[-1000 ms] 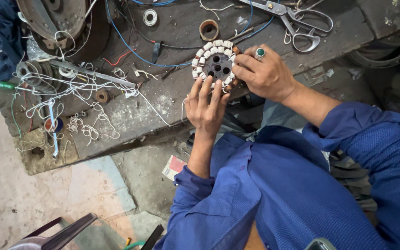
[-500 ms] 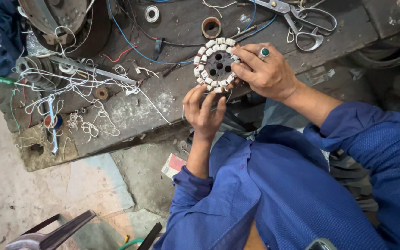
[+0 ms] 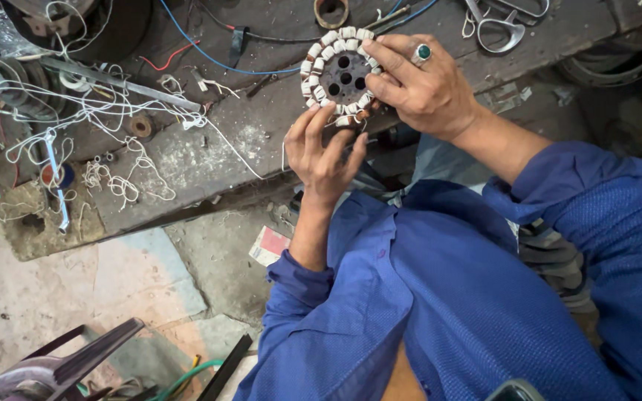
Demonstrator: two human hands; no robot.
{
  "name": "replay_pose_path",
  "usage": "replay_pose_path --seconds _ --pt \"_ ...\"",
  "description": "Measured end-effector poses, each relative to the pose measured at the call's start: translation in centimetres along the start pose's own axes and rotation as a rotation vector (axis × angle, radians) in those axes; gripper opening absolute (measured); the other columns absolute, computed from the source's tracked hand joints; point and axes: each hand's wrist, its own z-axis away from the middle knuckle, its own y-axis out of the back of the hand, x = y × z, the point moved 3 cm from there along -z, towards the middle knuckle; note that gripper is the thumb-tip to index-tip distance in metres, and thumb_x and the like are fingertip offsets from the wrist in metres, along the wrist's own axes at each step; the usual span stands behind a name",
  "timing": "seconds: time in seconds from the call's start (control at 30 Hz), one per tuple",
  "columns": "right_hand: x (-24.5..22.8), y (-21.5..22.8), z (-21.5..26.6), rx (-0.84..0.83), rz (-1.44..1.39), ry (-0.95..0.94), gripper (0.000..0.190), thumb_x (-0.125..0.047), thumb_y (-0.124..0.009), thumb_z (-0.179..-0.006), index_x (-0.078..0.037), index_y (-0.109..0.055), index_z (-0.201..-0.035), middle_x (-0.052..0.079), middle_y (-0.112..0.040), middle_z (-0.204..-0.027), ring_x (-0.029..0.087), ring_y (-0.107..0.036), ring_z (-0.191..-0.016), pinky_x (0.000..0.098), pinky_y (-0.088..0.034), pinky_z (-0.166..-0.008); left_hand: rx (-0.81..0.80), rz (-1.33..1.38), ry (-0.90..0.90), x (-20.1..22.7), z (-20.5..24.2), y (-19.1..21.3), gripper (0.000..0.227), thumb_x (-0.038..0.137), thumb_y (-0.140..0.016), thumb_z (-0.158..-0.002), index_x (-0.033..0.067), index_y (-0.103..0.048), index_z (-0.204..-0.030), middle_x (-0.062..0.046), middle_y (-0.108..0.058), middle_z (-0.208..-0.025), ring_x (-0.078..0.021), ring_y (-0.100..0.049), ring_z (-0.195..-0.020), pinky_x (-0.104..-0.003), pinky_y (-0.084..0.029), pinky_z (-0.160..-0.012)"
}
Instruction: The person winds white insulated wire around the slots of a circular motor stator core. They use both hands to guide the wire through the slots and pull it tight, repeating the process to build up the coil layers.
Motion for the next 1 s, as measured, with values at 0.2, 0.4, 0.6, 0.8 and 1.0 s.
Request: replay_pose_path --seconds 0.2,0.4,0.6,0.8,1.0 --pt "0.1 0.1 0.0 0.016 0.0 -0.016 0.013 -0.009 -0.071 -0.101 -0.005 -0.071 -0.113 0.016 -0.065 -0.143 0.03 -0.062 -0.129 0.0433 -0.054 -0.101 -0.055 0.016 0.046 0.4 -0.1 0.0 0.014 0.021 -0.085 -0.084 0.0136 -0.077 -0.092 -0.007 -0.063 -0.135 -0.0312 -0.054 -0.131 -0.044 -0.042 -0.108" --pt "-0.2 0.2 0.0 0.026 0.0 -0.018 0.016 -0.011 -0.072 -0.103 -0.003 -0.072 -0.118 0.013 -0.065 -0.14 0.028 -0.062 -0.128 0.0426 -0.053 -0.099 -0.049 0.106 0.162 1.9 1.1 -0.9 0.012 0.016 -0.082 -0.088 0.0103 -0.077 -0.096 -0.011 -0.057 -0.144 -0.035 -0.049 -0.139 -0.046 -0.039 -0.116" --pt "-0.2 0.2 -0.3 0.021 0.015 -0.02 0.024 -0.011 -0.072 -0.097 -0.004 -0.071 -0.12 0.011 -0.066 -0.136 0.027 -0.064 -0.126 0.0417 -0.054 -0.097 -0.043 0.156 0.212 2.0 2.0 -1.2 0.008 0.01 -0.078 -0.089 0.0071 -0.073 -0.096 -0.015 -0.05 -0.149 -0.0381 -0.041 -0.146 -0.048 -0.036 -0.122" --pt "0.1 -0.1 0.3 0.043 0.014 -0.039 0.034 -0.003 -0.072 -0.095 -0.003 -0.063 -0.128 0.013 -0.064 -0.134 0.029 -0.065 -0.121 0.0422 -0.053 -0.095 -0.065 0.164 0.217 2.1 2.7 -0.7 0.007 0.008 -0.077 -0.089 0.0056 -0.072 -0.094 -0.016 -0.051 -0.149 -0.0382 -0.042 -0.145 -0.048 -0.037 -0.121" --pt "0.1 -0.7 0.9 0.062 0.035 -0.05 0.034 -0.002 -0.074 -0.096 -0.002 -0.06 -0.127 0.013 -0.063 -0.133 0.029 -0.065 -0.117 0.0419 -0.053 -0.094 -0.074 0.153 0.238 2.1 3.2 -0.5 0.008 0.008 -0.078 -0.088 0.0049 -0.074 -0.093 -0.016 -0.052 -0.147 -0.0376 -0.043 -0.144 -0.048 -0.038 -0.12"
